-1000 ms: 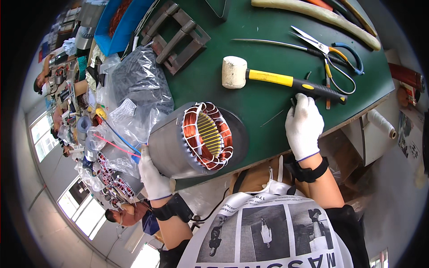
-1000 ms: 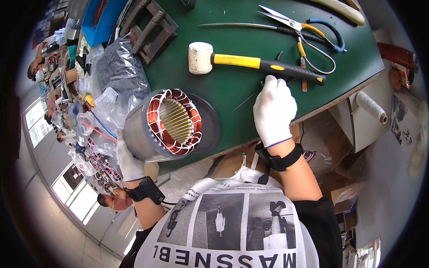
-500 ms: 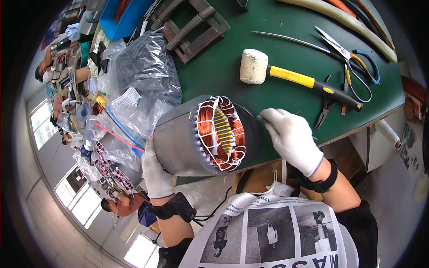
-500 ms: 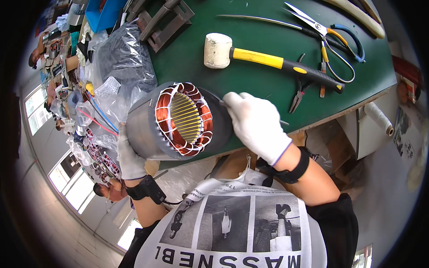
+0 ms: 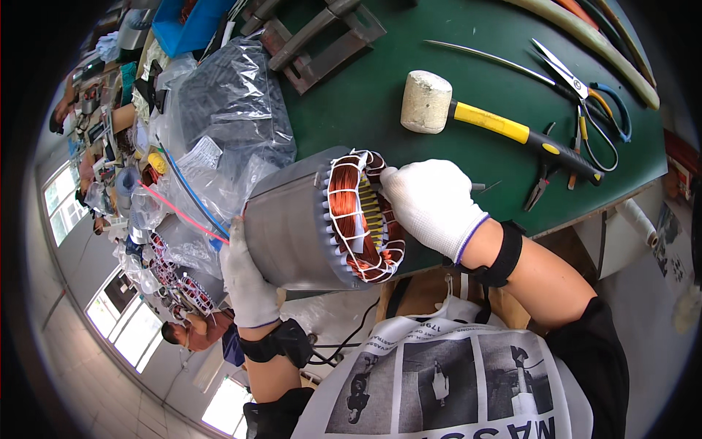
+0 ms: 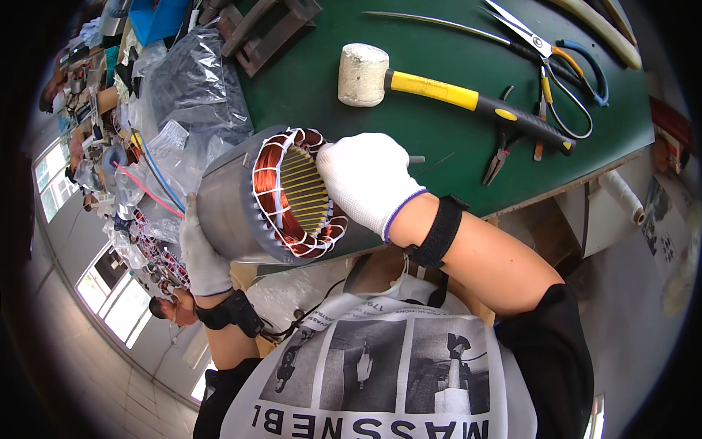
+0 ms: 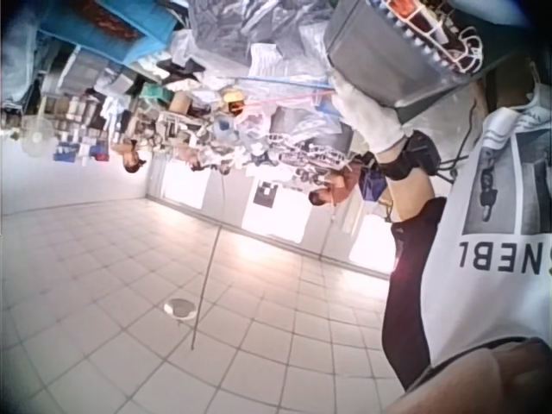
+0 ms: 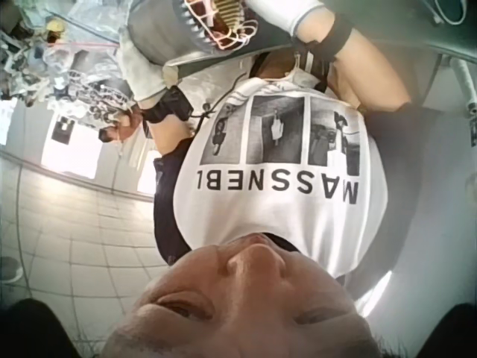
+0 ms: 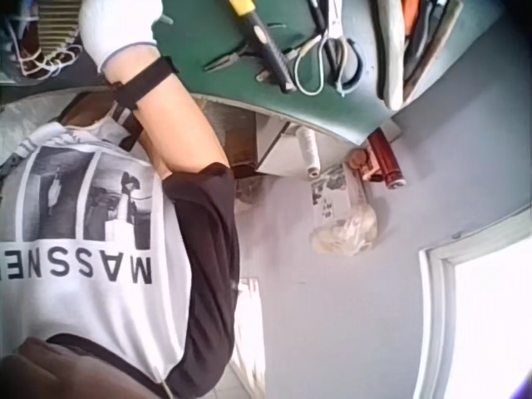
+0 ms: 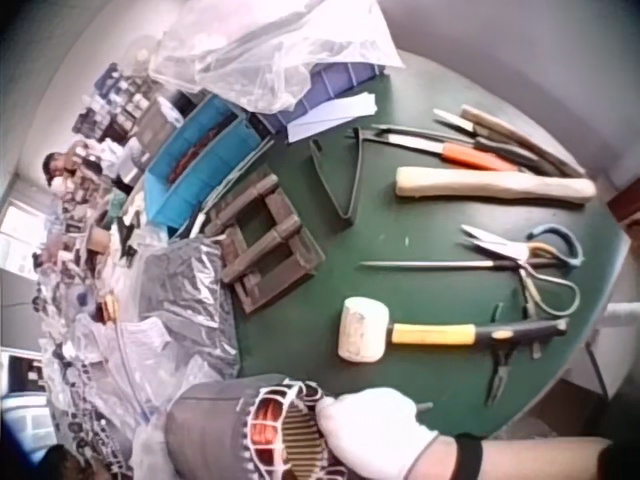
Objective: The person trims wires on a motor stator using shears, places it on a table with others, and then ties thread around the stator wires by hand.
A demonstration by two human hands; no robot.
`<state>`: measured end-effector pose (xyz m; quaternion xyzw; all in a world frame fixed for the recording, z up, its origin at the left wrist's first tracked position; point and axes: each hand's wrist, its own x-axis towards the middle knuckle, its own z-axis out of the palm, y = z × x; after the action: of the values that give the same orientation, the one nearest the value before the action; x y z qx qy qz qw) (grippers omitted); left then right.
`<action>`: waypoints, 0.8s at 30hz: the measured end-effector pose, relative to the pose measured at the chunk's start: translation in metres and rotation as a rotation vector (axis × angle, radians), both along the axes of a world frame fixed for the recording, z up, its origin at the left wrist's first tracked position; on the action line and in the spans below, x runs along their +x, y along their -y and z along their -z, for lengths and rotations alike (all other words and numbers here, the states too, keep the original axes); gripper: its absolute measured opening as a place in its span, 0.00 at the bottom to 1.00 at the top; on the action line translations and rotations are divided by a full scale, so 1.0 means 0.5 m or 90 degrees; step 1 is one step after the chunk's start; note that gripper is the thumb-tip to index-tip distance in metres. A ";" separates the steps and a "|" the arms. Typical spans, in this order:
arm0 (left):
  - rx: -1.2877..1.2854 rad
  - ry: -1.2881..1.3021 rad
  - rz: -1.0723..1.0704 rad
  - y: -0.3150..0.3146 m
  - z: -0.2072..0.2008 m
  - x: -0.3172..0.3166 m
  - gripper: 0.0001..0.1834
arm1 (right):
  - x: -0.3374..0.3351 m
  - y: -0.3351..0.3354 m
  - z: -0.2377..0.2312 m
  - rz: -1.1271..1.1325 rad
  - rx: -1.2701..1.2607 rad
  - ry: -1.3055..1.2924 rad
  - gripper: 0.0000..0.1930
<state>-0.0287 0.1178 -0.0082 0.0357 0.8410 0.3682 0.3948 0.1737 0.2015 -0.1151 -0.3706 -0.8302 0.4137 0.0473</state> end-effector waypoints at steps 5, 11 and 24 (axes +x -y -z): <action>-0.006 -0.016 -0.031 0.003 0.001 0.006 0.24 | 0.012 0.003 0.009 0.023 -0.026 -0.032 0.04; 0.060 -0.071 -0.040 0.082 0.019 0.014 0.21 | 0.049 0.040 -0.008 -0.008 -0.086 0.016 0.08; -0.016 -0.306 0.159 0.174 0.047 0.033 0.22 | 0.038 0.046 -0.012 -0.038 -0.128 0.030 0.06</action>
<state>-0.0123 0.0308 -0.0315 0.2205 0.9040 0.2875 0.2268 0.1926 0.1786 -0.1092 -0.3585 -0.7959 0.4873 -0.0220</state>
